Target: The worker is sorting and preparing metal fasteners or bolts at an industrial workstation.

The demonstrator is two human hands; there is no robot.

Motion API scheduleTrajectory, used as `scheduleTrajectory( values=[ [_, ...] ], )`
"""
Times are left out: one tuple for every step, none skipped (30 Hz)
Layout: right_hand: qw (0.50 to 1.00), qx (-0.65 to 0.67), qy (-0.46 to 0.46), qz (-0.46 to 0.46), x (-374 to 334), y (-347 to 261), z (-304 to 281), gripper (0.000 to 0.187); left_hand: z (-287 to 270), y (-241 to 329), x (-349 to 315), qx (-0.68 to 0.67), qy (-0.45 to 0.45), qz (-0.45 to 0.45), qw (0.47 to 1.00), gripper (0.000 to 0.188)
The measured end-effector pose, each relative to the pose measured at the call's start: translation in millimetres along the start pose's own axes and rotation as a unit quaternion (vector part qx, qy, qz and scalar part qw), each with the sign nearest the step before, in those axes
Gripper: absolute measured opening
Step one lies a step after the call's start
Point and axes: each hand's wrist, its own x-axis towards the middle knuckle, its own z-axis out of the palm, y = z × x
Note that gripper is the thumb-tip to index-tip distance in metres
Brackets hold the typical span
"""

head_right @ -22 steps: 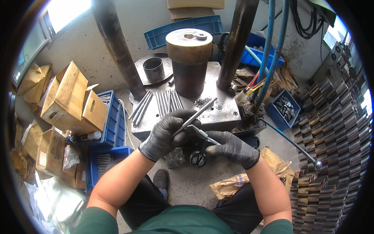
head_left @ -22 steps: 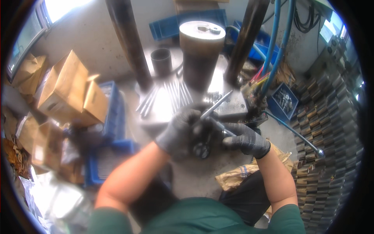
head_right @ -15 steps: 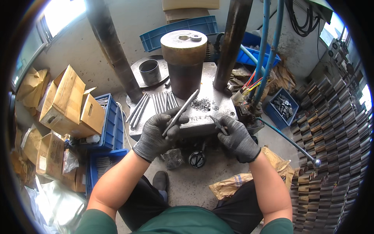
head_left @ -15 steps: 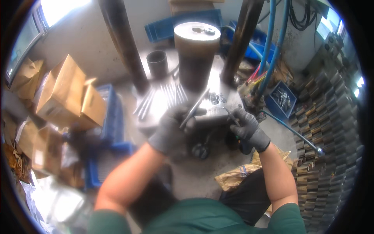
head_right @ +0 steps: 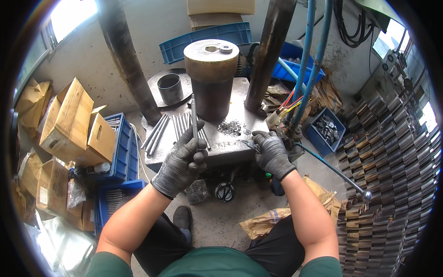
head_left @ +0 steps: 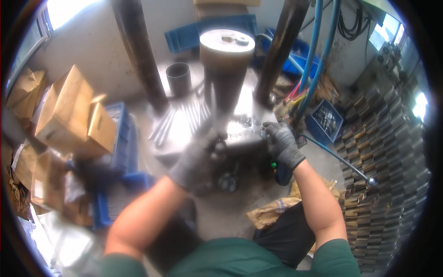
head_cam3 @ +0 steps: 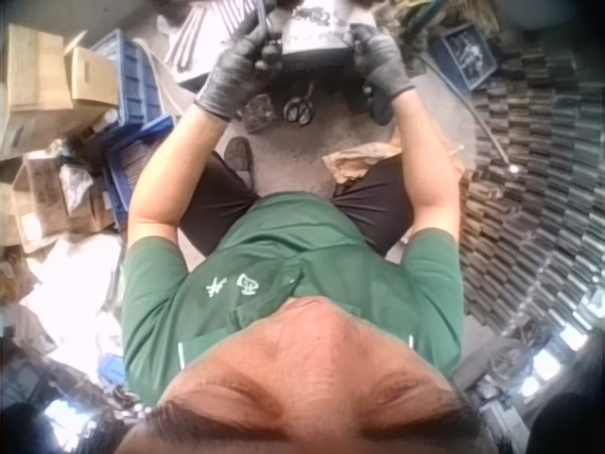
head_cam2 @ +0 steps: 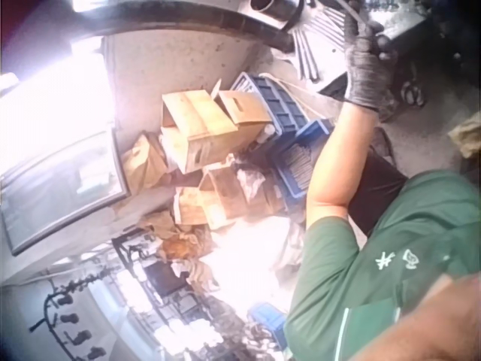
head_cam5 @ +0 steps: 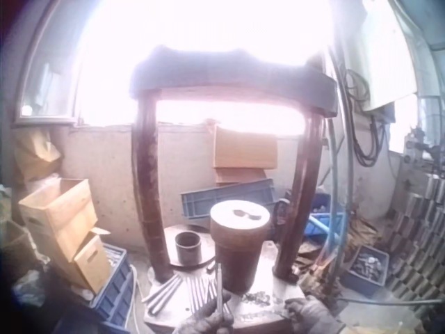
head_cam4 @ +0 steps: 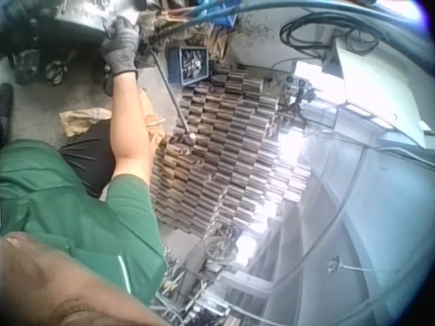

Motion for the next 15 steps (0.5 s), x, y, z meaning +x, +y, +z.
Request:
scheduleTrajectory(
  values=[
    [1.0, -0.001, -0.001, -0.001, 2, 1, 1, 0.044, 0, 0, 1, -0.002, 0.0, 0.001, 1.0, 0.053],
    [1.0, 0.0, -0.001, 0.001, 3, 1, 3, 0.043, 1, -1, 2, 0.015, -0.001, 0.006, 1.0, 0.053],
    [1.0, 0.001, 0.0, 0.004, 4, 2, 4, 0.043, 2, -2, 3, 0.032, -0.003, 0.011, 0.999, 0.053],
    [1.0, 0.004, -0.002, 0.001, 8, -7, 5, 0.043, 3, -1, 1, 0.032, 0.0, 0.013, 0.999, 0.053],
    [0.999, -0.031, -0.006, 0.005, 11, -16, 3, 0.042, 3, -1, 0, 0.04, -0.009, 0.032, 0.999, 0.05],
    [0.998, -0.066, -0.01, 0.009, 14, -24, 2, 0.041, 3, -1, -1, 0.049, -0.019, 0.051, 0.997, 0.048],
    [0.998, -0.067, -0.012, 0.008, 15, -25, 1, 0.041, 4, -2, -1, 0.048, -0.019, 0.052, 0.997, 0.048],
    [0.999, -0.029, 0.008, 0.026, 15, -24, -1, 0.037, 4, -2, -2, 0.062, -0.009, 0.049, 0.997, 0.043],
    [0.999, 0.009, 0.027, 0.044, 16, -25, -2, 0.033, 4, -3, -2, 0.077, 0.0, 0.047, 0.996, 0.039],
    [0.999, 0.009, 0.025, 0.043, 17, -28, -5, 0.033, 3, -4, -1, 0.076, 0.001, 0.047, 0.996, 0.039],
    [0.997, 0.006, 0.036, 0.068, 20, -33, -9, 0.029, 0, -7, 1, 0.076, 0.014, 0.038, 0.996, 0.034],
    [0.994, 0.004, 0.047, 0.094, 23, -35, -10, 0.024, -3, -9, 3, 0.076, 0.027, 0.028, 0.996, 0.03],
    [0.995, 0.004, 0.046, 0.093, 25, -36, -9, 0.024, -4, -12, 5, 0.075, 0.027, 0.028, 0.996, 0.03],
    [0.994, -0.008, 0.065, 0.089, 27, -36, -7, 0.021, -5, -14, 8, 0.088, 0.042, 0.024, 0.995, 0.027],
    [0.993, -0.02, 0.084, 0.085, 29, -35, -5, 0.017, -5, -17, 10, 0.102, 0.057, 0.019, 0.993, 0.025]
  ],
)
